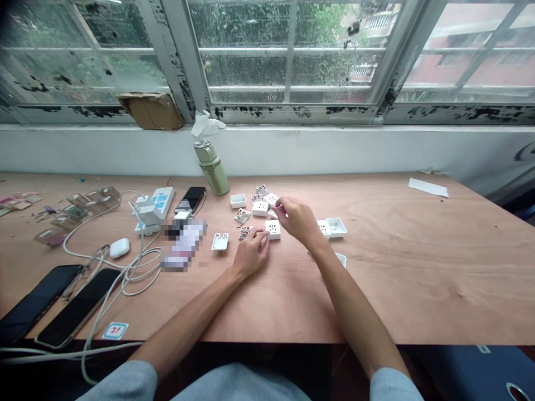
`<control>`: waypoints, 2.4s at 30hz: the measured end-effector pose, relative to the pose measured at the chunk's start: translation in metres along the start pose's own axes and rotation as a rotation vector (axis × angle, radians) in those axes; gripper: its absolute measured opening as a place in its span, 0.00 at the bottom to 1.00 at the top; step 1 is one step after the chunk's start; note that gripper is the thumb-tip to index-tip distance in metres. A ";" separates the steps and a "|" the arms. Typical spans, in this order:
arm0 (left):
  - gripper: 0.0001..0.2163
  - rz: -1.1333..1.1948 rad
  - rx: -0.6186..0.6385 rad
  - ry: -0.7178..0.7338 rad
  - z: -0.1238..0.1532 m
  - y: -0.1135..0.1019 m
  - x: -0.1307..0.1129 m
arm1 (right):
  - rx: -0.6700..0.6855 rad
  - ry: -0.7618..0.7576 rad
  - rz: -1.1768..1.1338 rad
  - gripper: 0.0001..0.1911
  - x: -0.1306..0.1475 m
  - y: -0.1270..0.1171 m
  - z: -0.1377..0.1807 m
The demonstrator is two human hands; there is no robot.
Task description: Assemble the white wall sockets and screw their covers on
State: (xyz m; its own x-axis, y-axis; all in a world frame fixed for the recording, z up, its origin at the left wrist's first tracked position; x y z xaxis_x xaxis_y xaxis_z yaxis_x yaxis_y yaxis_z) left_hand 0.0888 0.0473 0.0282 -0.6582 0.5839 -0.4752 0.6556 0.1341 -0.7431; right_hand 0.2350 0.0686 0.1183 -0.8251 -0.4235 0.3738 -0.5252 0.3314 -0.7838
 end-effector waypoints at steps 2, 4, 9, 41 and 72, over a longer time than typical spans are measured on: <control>0.11 0.011 -0.004 -0.006 0.000 0.000 0.001 | -0.083 0.022 -0.066 0.10 -0.010 0.004 0.008; 0.12 0.018 -0.009 -0.009 0.000 0.000 0.001 | -0.092 0.063 -0.073 0.08 -0.021 0.016 0.017; 0.12 0.044 -0.028 0.007 0.000 0.000 0.002 | 0.020 0.132 0.024 0.11 -0.034 0.046 0.030; 0.05 -0.032 -0.067 -0.053 -0.001 -0.006 0.006 | 0.052 0.065 0.299 0.14 -0.011 0.059 0.050; 0.07 -0.193 0.217 -0.021 0.004 0.004 0.004 | 0.197 0.122 0.286 0.10 -0.007 0.080 0.072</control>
State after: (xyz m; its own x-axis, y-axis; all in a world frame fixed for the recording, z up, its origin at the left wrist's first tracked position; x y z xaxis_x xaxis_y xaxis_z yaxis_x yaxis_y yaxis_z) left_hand 0.0878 0.0469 0.0214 -0.7716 0.5477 -0.3234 0.4250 0.0656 -0.9028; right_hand 0.2139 0.0374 0.0176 -0.9578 -0.2298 0.1724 -0.2291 0.2484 -0.9412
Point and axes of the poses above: each hand's wrist, its own z-axis away from the middle knuckle, its own y-axis out of the palm, x = y × z, the point moved 6 cm from there along -z, towards the middle knuckle
